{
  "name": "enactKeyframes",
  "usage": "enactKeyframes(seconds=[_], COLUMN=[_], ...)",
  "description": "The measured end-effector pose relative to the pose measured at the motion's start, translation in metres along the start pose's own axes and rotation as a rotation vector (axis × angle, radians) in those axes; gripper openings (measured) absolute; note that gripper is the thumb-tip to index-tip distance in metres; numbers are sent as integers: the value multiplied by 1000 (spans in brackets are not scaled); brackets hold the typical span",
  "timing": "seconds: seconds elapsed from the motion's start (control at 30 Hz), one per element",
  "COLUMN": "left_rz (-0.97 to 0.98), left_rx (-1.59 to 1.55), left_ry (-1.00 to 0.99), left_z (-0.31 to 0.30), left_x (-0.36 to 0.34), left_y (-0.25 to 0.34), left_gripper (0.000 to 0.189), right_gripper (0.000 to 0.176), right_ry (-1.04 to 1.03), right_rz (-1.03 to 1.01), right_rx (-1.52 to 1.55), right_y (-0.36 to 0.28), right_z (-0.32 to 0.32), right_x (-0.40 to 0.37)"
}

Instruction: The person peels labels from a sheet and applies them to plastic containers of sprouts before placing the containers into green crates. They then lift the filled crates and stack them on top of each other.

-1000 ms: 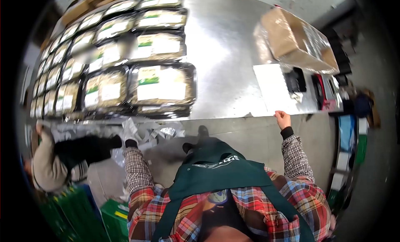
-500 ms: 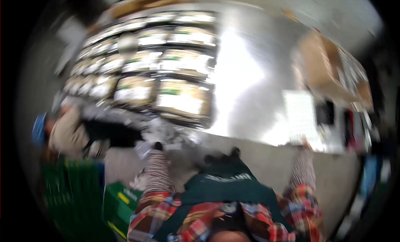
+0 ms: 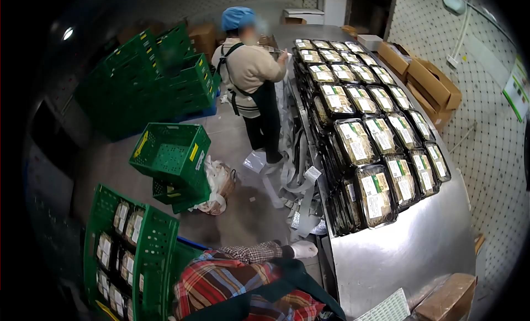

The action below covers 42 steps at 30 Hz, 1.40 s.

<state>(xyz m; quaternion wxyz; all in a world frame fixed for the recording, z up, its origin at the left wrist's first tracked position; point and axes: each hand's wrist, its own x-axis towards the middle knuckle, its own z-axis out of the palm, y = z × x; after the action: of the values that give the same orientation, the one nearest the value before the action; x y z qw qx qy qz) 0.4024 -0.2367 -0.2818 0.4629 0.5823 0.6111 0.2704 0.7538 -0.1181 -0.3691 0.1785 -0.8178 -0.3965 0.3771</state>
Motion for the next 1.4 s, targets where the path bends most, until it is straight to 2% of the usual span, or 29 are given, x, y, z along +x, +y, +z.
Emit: enactKeyframes(seconds=[0.1,0.2,0.23,0.27,0.3,0.37,0.43,0.47,0.5,0.53,0.6,0.63,0.7,0.73,0.77,0.8,0.83,0.87,0.93,0.97,1.0,1.07,1.1,1.17,1.23,1.27,1.3,1.37,1.4], left_rz=[75,138,187,108,71,114,126,0,-130,-295,-624,-792,-234,-606,-638,-626,-269,-209,-52,32,58,121,164,176,216,212,209,372,418], left_rx=[-49,-91,-67,-199,-269,-369,-512,-586,-647,-773,-1014,-1124,-1623,-1629,-1574,-1374,-1409,-1355,-1217,-1132,-1130,-1035,-992,-1016,-967,-923,-881,-1024,-1029], left_ry=[43,-207,-317,-366,-505,-673,-870,-890,-905,-922,-903,-882,-1324,-1269,-1188,-1025,-1032,-970,-840,-773,-761,-688,-649,-612,-607,-591,-567,-396,-344], left_z=[8,15,23,24,29,42,65,61,53,59,66,66,71,78,84,71,65,46,20,14,2,-17,-29,-38,-56,-70,-83,-104,-119], left_x=[3,9,13,3,4,3,16,13,11,16,28,33,40,53,62,62,58,52,46,46,39,22,11,2,-6,-11,-12,-11,-13], left_y=[38,62,60,79,86,101,112,135,166,182,212,226,224,222,210,212,214,223,229,228,233,236,240,233,226,224,222,225,228], left_gripper=[26,22,21,21,22,24,41,51,62,71,81,82,70,54,44,39,33,33,35,36,37,41,41,37,40,44,49,69,67], right_gripper=[32,31,31,31,31,31,32,32,31,28,25,28,34,33,28,23,20,21,34,43,48,52,52,42,33,25,19,16,16], right_ry=[-68,-39,-8,35,85,179,234,253,47,272,382,368,428,393,393,329,239,297,249,171,82,-108,-209,-129,122,191,142,135,77], right_rz=[9,84,129,176,225,299,289,228,75,-16,-176,-383,-491,-474,-484,-523,-553,-743,-738,-557,-372,-294,-400,-386,-455,-473,-504,-537,-567], right_rx=[62,165,236,303,405,691,1038,1145,1022,903,800,637,503,439,441,253,68,-251,-313,-34,247,970,1417,1385,830,871,843,764,726], right_y=[1,27,41,59,86,130,167,177,125,71,-22,-39,-83,-82,-75,-69,-63,-53,-2,33,31,-7,-27,-78,-106,-136,-147,-184,-194], right_z=[4,-32,-57,-81,-115,-193,-264,-281,-279,-259,-221,-204,-166,-157,-143,-138,-137,-137,-133,-144,-172,-217,-228,-226,-221,-212,-208,-194,-188], right_x=[-17,-20,-19,-18,-8,-11,-24,-39,-105,-154,-246,-273,-334,-350,-360,-373,-383,-387,-366,-351,-345,-331,-326,-311,-289,-298,-295,-310,-314])
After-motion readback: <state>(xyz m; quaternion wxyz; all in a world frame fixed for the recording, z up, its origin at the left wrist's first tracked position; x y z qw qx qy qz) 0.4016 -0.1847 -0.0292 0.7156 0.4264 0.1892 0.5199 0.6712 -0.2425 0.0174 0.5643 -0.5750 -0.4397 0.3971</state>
